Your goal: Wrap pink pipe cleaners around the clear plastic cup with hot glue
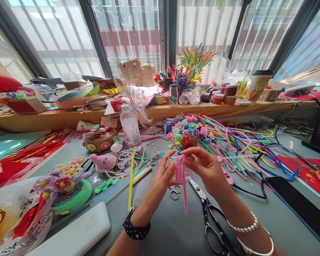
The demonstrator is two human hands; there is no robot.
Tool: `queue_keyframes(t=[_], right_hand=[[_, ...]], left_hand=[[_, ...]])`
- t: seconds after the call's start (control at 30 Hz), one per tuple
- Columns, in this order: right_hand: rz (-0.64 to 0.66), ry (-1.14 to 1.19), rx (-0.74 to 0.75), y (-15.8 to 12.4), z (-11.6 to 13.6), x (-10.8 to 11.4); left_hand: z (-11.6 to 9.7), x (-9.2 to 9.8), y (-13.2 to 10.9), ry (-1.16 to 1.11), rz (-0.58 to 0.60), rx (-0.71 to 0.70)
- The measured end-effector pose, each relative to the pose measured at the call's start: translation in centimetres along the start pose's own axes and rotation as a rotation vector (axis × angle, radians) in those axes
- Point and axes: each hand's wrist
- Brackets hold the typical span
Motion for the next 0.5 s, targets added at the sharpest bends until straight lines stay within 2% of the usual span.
queue_keyframes(t=[0.2, 0.33, 0.5], right_hand=[[-0.001, 0.006, -0.010, 0.1, -0.4, -0.3], [-0.007, 0.017, -0.012, -0.1, -0.6, -0.4], [0.030, 0.017, -0.016, -0.2, -0.6, -0.5]], left_hand=[[0.5, 0.2, 0.3, -0.044, 0.060, -0.007], [0.1, 0.1, -0.2, 0.066, 0.106, -0.024], [-0.2, -0.5, -0.7, 0.130, 0.031, -0.044]])
Point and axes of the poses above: each hand's wrist, its own y-axis towards the middle knuckle, its own x-axis out of the back of the hand, z = x × y, and after that the axes turned 11 degrees about z, right-handed
